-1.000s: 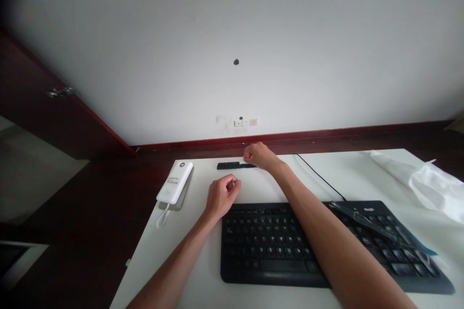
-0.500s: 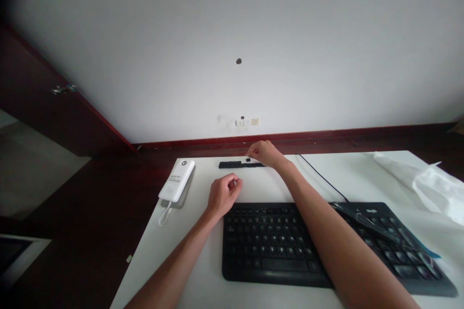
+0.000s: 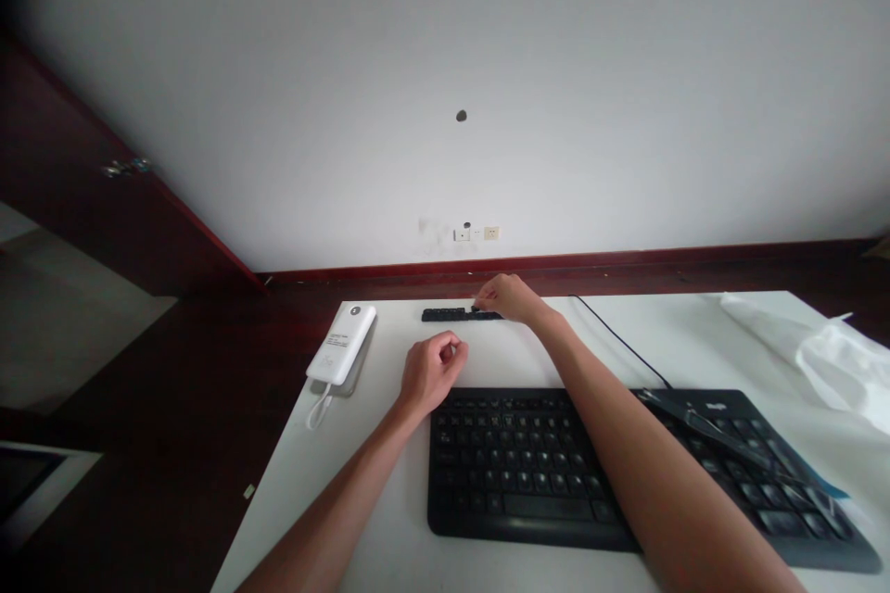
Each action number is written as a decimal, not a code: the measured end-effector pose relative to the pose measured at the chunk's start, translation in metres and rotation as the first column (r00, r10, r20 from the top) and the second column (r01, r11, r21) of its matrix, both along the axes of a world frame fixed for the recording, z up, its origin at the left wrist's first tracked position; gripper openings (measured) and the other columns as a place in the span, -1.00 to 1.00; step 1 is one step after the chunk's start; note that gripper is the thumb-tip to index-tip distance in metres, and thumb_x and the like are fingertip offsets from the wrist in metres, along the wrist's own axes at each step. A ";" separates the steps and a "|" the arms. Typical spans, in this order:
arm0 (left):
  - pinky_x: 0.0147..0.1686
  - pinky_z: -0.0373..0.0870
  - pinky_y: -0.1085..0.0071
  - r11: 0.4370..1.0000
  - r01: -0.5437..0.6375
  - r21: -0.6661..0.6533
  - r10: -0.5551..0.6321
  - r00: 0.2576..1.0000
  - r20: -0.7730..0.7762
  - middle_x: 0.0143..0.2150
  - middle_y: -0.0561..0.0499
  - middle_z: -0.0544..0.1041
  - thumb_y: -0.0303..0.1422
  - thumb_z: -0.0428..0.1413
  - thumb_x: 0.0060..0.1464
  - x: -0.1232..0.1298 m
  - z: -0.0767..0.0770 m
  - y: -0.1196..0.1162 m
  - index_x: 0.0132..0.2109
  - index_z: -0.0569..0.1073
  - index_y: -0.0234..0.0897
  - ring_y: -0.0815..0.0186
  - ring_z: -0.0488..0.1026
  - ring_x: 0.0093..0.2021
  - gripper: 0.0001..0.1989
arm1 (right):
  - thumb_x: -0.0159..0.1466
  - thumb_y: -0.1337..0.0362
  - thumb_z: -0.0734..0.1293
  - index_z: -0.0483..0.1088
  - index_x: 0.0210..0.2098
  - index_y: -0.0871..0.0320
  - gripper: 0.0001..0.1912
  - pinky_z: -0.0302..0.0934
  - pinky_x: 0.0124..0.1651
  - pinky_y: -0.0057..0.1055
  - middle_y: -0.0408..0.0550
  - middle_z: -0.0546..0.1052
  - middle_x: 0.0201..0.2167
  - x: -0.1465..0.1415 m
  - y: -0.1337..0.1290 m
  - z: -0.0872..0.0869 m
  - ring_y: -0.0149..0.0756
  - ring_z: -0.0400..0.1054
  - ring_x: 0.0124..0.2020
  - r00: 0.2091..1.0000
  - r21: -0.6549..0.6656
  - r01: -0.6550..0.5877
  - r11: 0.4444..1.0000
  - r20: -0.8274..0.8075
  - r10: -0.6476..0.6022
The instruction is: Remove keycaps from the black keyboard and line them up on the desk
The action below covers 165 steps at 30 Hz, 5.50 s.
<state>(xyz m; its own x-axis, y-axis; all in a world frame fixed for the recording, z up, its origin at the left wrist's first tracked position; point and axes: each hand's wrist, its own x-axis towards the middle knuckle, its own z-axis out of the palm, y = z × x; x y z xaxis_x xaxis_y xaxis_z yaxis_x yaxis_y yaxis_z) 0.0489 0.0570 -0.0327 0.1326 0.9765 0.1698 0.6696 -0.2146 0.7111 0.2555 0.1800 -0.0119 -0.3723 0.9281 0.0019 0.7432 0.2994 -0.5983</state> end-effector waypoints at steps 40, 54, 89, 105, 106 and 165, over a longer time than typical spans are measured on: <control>-0.40 0.09 0.45 1.000 0.004 0.004 -0.004 1.000 -0.022 -0.55 0.14 0.40 -0.20 0.07 0.26 -0.001 0.001 0.000 -0.34 0.53 -0.19 0.40 0.28 -0.53 -0.74 | 0.24 0.21 0.40 0.68 -0.37 0.10 -0.81 0.34 -0.21 -0.39 -0.09 0.71 -0.32 -0.012 -0.002 -0.007 -0.15 0.59 -0.23 0.998 0.036 -0.013 0.999 -0.056 0.015; -0.40 0.10 0.46 1.000 -0.008 -0.006 0.008 1.000 0.002 -0.55 0.15 0.39 -0.19 0.07 0.26 -0.001 -0.003 0.002 -0.34 0.51 -0.19 0.40 0.28 -0.53 -0.74 | 0.26 0.24 0.37 0.65 -0.35 0.11 -0.81 0.37 -0.14 -0.37 -0.05 0.71 -0.34 -0.012 -0.004 0.014 -0.16 0.59 -0.24 0.998 0.118 0.018 0.993 -0.064 -0.011; -0.43 0.01 0.44 1.000 -0.017 -0.007 0.017 1.000 -0.019 -0.55 0.16 0.42 -0.21 0.07 0.26 -0.002 0.000 0.001 -0.36 0.51 -0.17 0.40 0.31 -0.52 -0.75 | 0.24 0.42 0.35 0.58 -0.18 0.04 -0.77 0.30 -0.08 -0.31 -0.07 0.65 -0.22 0.016 -0.162 0.059 -0.16 0.51 -0.17 0.952 -0.086 -0.185 0.979 0.230 0.200; -0.40 0.06 0.43 1.000 -0.005 0.002 0.005 1.000 -0.010 -0.53 0.13 0.45 -0.18 0.07 0.26 -0.002 -0.005 0.002 -0.34 0.53 -0.17 0.38 0.35 -0.51 -0.73 | 0.20 0.27 0.39 0.66 -0.20 0.09 -0.77 0.40 -0.01 -0.27 -0.05 0.71 -0.19 0.008 0.008 0.022 -0.11 0.57 -0.15 0.999 0.074 0.042 0.996 -0.027 -0.040; -0.40 0.06 0.42 1.000 -0.007 0.002 0.007 1.000 -0.013 -0.53 0.13 0.45 -0.18 0.07 0.26 -0.002 -0.005 0.002 -0.34 0.53 -0.17 0.38 0.34 -0.51 -0.73 | 0.21 0.26 0.39 0.67 -0.19 0.08 -0.77 0.40 0.01 -0.28 -0.06 0.71 -0.17 0.009 0.010 0.013 -0.11 0.57 -0.13 0.998 0.072 0.040 0.997 -0.040 -0.037; -0.38 0.09 0.43 1.000 0.002 -0.024 -0.004 0.997 -0.075 -0.51 0.12 0.46 -0.18 0.06 0.28 -0.001 0.000 0.001 -0.30 0.54 -0.17 0.36 0.35 -0.48 -0.74 | 0.21 0.10 0.43 0.69 -0.31 0.08 -0.77 0.35 -0.20 -0.37 -0.09 0.71 -0.33 0.010 0.004 -0.020 -0.16 0.57 -0.25 0.996 -0.028 0.067 0.997 -0.056 -0.069</control>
<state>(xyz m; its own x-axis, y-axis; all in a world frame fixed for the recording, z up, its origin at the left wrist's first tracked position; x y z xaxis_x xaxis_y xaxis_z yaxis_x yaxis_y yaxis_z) 0.0480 0.0577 -0.0323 0.1471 0.9797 0.1359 0.7204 -0.2003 0.6640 0.2656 0.1842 -0.0316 -0.3082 0.9513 -0.0033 0.7257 0.2328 -0.6474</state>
